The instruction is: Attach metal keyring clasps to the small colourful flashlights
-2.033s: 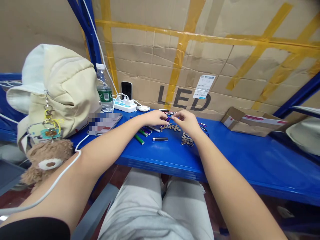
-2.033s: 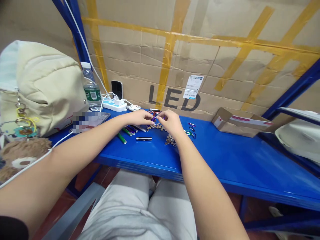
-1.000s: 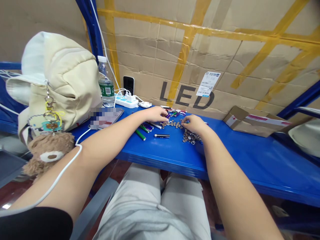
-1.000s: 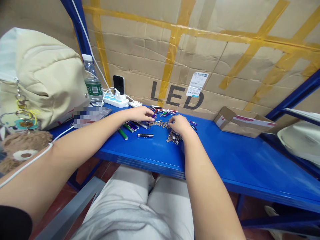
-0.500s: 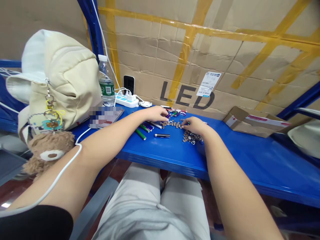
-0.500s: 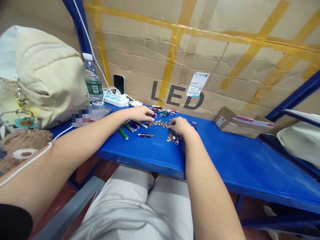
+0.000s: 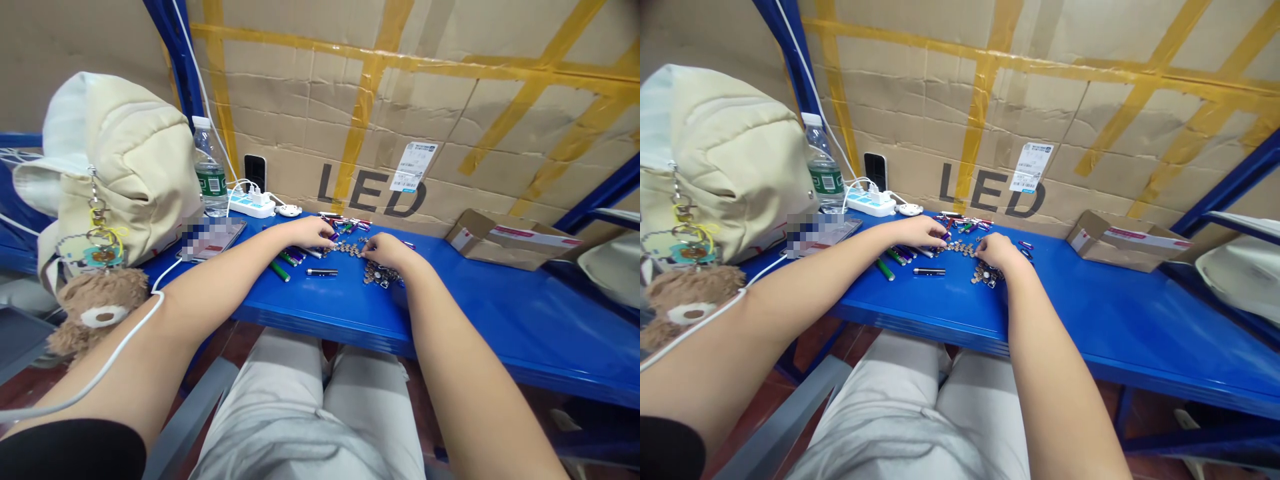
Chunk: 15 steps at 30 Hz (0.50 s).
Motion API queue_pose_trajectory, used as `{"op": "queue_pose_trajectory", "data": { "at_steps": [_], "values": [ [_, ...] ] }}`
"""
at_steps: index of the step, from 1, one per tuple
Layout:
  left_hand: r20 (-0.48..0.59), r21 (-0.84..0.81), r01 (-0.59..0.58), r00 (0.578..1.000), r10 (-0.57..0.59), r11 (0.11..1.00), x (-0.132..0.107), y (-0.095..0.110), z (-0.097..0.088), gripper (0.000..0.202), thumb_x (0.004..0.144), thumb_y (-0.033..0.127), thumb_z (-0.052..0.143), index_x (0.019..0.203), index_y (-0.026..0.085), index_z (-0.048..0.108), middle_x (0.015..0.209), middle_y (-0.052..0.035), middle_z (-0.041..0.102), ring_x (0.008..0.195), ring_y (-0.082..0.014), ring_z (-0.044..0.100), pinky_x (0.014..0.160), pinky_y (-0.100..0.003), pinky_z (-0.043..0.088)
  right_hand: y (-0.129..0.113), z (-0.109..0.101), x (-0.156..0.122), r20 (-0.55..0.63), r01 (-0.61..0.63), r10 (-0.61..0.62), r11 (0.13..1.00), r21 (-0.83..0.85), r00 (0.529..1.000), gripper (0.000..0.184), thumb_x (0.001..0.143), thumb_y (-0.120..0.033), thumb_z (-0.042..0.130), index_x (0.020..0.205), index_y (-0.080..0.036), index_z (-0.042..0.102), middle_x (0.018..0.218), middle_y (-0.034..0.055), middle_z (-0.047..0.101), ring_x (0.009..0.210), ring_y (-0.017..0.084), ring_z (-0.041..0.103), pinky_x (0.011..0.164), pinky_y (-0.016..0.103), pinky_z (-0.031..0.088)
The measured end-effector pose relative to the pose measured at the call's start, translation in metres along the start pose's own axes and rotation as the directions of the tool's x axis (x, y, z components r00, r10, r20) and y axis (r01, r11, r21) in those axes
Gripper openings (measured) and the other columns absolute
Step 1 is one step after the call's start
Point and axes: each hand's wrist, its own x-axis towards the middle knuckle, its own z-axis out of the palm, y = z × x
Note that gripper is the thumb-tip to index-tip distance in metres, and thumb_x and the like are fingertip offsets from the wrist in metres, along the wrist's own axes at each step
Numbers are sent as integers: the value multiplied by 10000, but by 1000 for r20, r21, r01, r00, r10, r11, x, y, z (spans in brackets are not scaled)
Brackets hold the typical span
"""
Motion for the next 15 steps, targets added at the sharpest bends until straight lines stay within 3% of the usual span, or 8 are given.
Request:
{"op": "queue_pose_trajectory", "data": {
  "at_steps": [3,5,9,11,15],
  "values": [
    [-1,-2,-5,1000,5,1000,0,1,0,271,815,385,540,843,145,663,765,-20,649,656,-122,521,621,-241,315,-5,-3,-3,-70,42,-36,995,87,997,107,713,-195,674,608,-200,656,694,48,689,653,186,606,669,313,468],
    [-4,-2,-2,1000,2,1000,-1,3,-1,272,818,378,540,865,144,669,793,-27,660,681,-126,534,636,-239,323,-11,-5,-5,-107,77,-53,969,236,993,81,754,-247,646,699,-191,667,738,42,697,689,177,612,684,299,474],
    [10,-41,-29,1000,29,999,-2,6,-1,267,823,352,531,887,141,682,804,-29,671,704,-129,551,653,-235,339,-24,-3,-7,-138,192,-139,826,531,981,180,799,-341,601,826,-176,668,873,51,708,752,154,612,727,286,478],
    [1,-52,-61,998,61,997,-2,6,0,272,823,353,528,903,147,687,812,-27,675,713,-132,556,659,-234,346,-28,-1,-7,-107,220,-193,794,567,975,193,796,-355,599,821,-178,673,881,48,707,758,150,607,734,285,473],
    [-40,-63,-89,995,86,994,0,4,2,266,798,346,559,941,167,694,840,-19,687,740,-141,565,686,-234,360,-32,2,-9,-57,180,-177,833,522,983,260,778,-413,610,820,-166,680,795,39,688,702,148,573,674,280,454]
  ]
}}
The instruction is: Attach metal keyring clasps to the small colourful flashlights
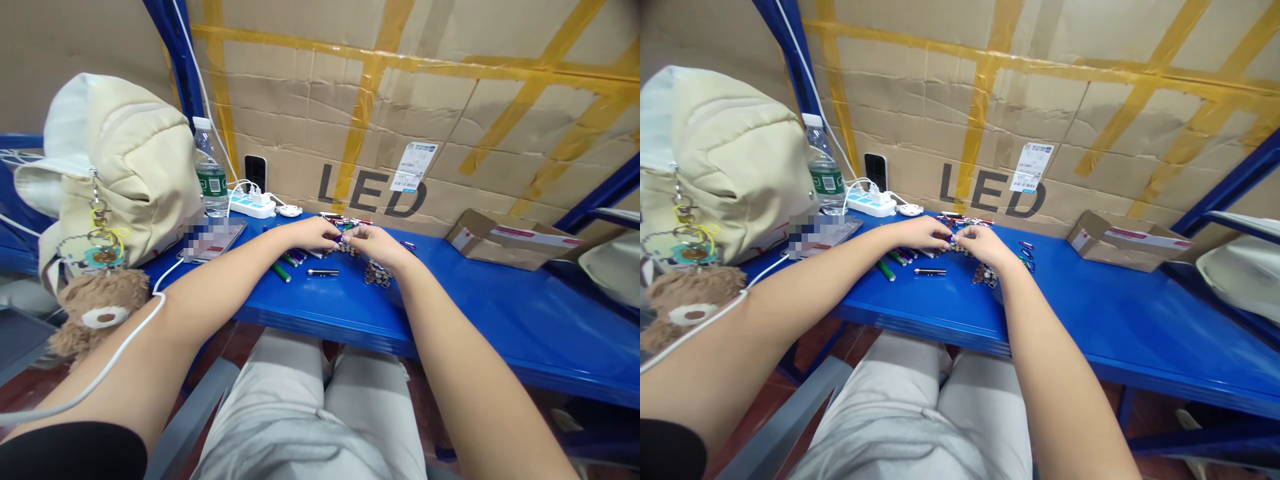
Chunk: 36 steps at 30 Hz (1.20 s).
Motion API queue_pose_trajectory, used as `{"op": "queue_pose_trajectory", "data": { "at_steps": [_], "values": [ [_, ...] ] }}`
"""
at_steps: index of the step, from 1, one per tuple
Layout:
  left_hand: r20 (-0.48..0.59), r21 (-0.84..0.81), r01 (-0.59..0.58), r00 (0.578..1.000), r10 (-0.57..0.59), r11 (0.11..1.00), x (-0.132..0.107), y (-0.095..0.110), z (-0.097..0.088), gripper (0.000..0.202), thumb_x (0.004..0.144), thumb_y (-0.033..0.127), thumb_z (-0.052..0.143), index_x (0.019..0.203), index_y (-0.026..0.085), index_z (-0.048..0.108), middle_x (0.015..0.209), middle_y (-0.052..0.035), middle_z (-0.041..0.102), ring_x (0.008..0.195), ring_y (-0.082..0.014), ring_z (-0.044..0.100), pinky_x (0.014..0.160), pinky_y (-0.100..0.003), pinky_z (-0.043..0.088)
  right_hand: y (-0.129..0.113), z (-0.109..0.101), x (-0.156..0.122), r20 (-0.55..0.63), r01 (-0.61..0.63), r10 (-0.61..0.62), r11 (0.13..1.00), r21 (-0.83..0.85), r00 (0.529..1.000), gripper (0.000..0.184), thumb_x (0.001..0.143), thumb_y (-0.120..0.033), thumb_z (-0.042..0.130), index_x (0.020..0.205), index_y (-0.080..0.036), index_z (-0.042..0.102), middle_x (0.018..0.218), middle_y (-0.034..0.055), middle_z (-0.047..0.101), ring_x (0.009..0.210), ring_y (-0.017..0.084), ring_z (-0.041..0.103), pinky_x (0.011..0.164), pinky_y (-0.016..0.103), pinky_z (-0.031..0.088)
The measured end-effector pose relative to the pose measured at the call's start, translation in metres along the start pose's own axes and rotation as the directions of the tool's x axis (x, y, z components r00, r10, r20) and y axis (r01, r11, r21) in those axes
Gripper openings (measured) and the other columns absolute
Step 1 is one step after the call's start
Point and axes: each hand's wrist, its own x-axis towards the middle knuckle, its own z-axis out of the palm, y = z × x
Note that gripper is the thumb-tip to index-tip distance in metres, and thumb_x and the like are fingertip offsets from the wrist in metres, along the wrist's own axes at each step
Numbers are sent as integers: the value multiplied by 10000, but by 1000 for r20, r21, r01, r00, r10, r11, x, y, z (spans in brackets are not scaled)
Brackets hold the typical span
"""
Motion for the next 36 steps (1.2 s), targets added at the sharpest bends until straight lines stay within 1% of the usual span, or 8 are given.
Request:
{"op": "queue_pose_trajectory", "data": {
  "at_steps": [3,8,14,18,21,25,29,36],
  "values": [
    [-13,-1,-2,1000,2,1000,1,-3,0,259,793,337,569,949,176,697,853,-19,695,757,-145,572,708,-234,366,0,0,-1,-23,-10,10,1000,-6,1000,274,767,-425,616,818,-163,675,801,43,683,708,149,568,662,274,452],
    [-7,53,-33,999,33,998,2,-5,0,271,817,327,539,966,162,693,922,-38,694,779,-147,579,709,-235,368,3,-1,1,-42,-7,12,994,109,999,245,774,-407,608,815,-174,671,861,47,694,763,155,595,693,273,470],
    [-7,36,-26,1000,27,999,0,-1,0,250,807,290,545,965,165,694,899,-27,695,761,-143,576,689,-231,362,4,0,2,-18,-15,17,997,82,1000,223,773,-395,613,806,-177,651,816,40,677,721,149,582,668,274,473],
    [-20,23,-33,999,33,999,0,1,-1,236,814,300,554,946,169,699,912,-30,697,767,-146,578,705,-238,363,4,-1,3,-117,-37,50,993,115,992,179,807,-334,561,876,-178,616,905,51,680,756,144,598,681,273,477],
    [6,24,-14,1000,14,1000,0,2,0,243,823,304,556,961,167,700,912,-31,703,774,-146,584,720,-240,367,4,-5,2,-176,-62,47,994,-85,983,156,804,-305,555,850,-173,622,887,55,687,762,159,604,702,285,468],
    [41,42,-15,999,13,999,1,2,3,266,830,295,552,1031,183,687,985,-27,706,836,-145,595,741,-225,374,5,-12,-2,-48,-102,90,890,-445,995,130,765,-299,606,768,-184,669,818,47,700,747,184,612,685,276,448],
    [51,58,-21,999,18,998,1,2,4,253,838,304,540,991,169,689,940,-27,701,812,-141,590,709,-225,369,9,-14,-4,44,-102,142,866,-489,989,158,759,-344,632,796,-207,702,849,32,721,751,179,633,673,251,448],
    [50,49,-60,997,58,997,0,5,1,202,832,302,535,847,157,674,786,-10,668,676,-116,535,646,-234,332,12,-7,0,42,-91,133,847,-524,990,107,759,-282,640,734,-196,698,840,54,725,765,198,636,719,277,458]
  ]
}}
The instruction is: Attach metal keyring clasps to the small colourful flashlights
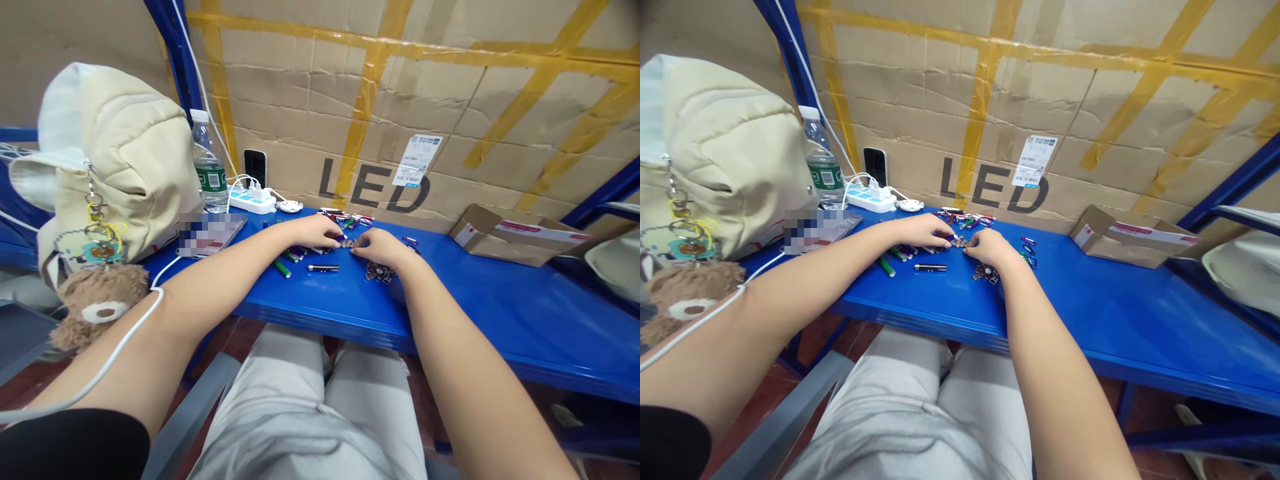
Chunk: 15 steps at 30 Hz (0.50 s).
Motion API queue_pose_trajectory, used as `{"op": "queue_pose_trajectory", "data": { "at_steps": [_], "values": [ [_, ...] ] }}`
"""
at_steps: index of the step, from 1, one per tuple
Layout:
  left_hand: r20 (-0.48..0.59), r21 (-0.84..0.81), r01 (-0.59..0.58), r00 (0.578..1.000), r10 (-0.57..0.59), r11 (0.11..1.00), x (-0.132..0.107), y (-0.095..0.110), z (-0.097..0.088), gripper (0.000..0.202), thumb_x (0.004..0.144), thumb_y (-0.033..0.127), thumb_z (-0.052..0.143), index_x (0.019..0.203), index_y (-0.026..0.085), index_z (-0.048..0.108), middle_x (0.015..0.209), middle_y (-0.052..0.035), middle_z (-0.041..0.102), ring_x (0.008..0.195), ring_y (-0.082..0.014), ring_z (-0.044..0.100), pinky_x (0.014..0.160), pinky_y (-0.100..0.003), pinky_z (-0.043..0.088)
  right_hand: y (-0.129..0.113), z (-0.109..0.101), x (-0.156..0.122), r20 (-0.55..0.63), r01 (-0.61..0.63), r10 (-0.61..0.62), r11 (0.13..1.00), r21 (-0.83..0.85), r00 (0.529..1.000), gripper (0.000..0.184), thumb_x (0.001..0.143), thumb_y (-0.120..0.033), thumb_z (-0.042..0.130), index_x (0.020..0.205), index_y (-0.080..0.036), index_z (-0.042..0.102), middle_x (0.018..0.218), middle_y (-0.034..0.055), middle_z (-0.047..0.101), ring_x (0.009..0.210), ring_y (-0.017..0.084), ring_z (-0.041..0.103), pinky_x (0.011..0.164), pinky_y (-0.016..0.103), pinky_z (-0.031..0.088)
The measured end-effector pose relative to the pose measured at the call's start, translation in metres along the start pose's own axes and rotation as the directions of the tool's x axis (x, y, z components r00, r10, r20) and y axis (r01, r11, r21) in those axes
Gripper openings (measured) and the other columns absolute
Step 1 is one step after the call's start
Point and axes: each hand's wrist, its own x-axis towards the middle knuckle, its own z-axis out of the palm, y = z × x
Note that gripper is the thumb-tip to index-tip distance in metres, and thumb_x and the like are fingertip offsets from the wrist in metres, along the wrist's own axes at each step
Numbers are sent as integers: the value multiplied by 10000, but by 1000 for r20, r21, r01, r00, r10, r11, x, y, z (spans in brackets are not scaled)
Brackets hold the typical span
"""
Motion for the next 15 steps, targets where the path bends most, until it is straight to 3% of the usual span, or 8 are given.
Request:
{"op": "queue_pose_trajectory", "data": {
  "at_steps": [4,8,15],
  "values": [
    [-1,0,17,1000,-17,1000,0,3,-2,190,826,285,539,846,148,668,779,-15,656,689,-120,535,636,-233,329,0,0,3,-171,83,-71,995,64,983,111,743,-276,635,729,-187,701,836,59,709,819,204,630,787,298,464],
    [-6,16,16,1000,-15,1000,1,1,0,198,828,289,529,837,147,668,759,-14,647,669,-117,526,623,-233,326,-3,0,4,-399,243,-130,939,245,907,145,743,-311,641,791,-188,701,969,63,694,974,221,614,881,343,461],
    [-13,38,51,999,-51,998,2,-2,3,263,834,325,526,965,160,684,854,-23,684,725,-131,568,648,-235,349,-7,0,1,-360,309,-179,885,348,916,156,742,-331,643,789,-192,695,944,48,696,935,208,627,905,378,467]
  ]
}}
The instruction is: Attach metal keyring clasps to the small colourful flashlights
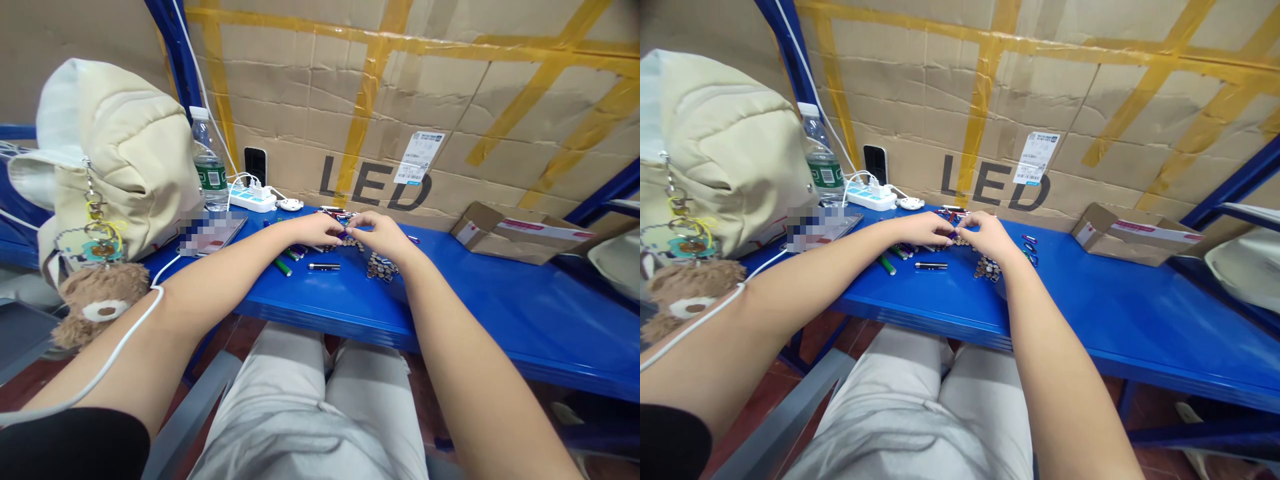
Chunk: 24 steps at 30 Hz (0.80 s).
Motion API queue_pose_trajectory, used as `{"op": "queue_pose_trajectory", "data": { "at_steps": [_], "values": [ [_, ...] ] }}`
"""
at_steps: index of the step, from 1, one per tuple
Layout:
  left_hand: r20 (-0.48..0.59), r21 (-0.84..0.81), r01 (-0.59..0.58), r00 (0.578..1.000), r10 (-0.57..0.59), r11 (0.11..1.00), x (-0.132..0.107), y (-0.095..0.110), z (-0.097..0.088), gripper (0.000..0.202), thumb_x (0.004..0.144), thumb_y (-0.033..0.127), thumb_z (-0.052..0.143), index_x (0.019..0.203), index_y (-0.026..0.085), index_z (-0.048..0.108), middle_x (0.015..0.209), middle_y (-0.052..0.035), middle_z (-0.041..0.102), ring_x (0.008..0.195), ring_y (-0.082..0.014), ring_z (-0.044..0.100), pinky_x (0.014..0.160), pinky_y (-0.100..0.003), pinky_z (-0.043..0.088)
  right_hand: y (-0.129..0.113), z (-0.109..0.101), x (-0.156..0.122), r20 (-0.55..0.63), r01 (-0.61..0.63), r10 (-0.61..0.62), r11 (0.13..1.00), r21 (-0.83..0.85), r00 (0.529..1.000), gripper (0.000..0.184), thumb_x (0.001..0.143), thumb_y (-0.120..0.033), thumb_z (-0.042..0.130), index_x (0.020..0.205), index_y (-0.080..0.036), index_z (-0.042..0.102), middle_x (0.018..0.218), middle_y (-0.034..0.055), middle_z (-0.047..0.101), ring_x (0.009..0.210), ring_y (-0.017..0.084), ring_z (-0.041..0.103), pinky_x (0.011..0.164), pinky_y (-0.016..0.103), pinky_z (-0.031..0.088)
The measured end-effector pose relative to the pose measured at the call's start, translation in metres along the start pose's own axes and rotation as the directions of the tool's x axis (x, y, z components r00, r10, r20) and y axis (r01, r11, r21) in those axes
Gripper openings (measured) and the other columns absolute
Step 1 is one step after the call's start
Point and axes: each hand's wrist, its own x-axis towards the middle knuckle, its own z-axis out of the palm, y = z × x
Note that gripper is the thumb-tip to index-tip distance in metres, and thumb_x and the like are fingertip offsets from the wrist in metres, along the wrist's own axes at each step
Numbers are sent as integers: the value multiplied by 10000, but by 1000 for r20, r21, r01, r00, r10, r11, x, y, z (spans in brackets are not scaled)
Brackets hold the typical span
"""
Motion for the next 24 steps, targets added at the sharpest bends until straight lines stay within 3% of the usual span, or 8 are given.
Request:
{"op": "queue_pose_trajectory", "data": {
  "at_steps": [9,13,18,21,24],
  "values": [
    [-31,-27,14,999,-15,1000,1,-2,2,285,848,372,512,937,152,670,846,-29,670,725,-132,565,636,-232,350,-4,-3,0,59,-40,41,999,-15,997,192,750,-326,640,864,-182,695,934,56,703,917,205,632,868,375,490],
    [-32,-28,9,999,-10,1000,0,2,-1,280,852,376,509,904,145,661,832,-34,658,721,-134,549,643,-238,348,-5,-14,-1,45,-170,174,982,-79,984,260,760,-375,639,916,-175,700,949,61,711,861,184,635,827,329,491],
    [-11,-16,-11,1000,11,1000,-2,3,-3,268,858,371,500,883,155,655,832,-35,657,738,-140,547,657,-244,350,15,-36,-2,-67,-422,433,814,-399,899,214,762,-294,631,888,-143,716,909,102,717,853,219,644,771,308,475],
    [1,-31,-7,1000,7,1000,-2,2,-2,259,850,364,508,926,165,657,874,-34,666,769,-142,560,681,-242,357,32,-40,-2,-83,-465,490,743,-482,868,174,755,-243,625,856,-148,730,869,110,720,833,236,652,739,308,471],
    [8,-33,-3,1000,3,999,-2,1,-1,255,843,358,510,925,167,657,871,-30,666,765,-143,563,679,-242,356,46,-34,-1,-79,-460,488,741,-490,870,164,755,-252,628,835,-159,737,852,117,718,811,243,654,738,320,475]
  ]
}}
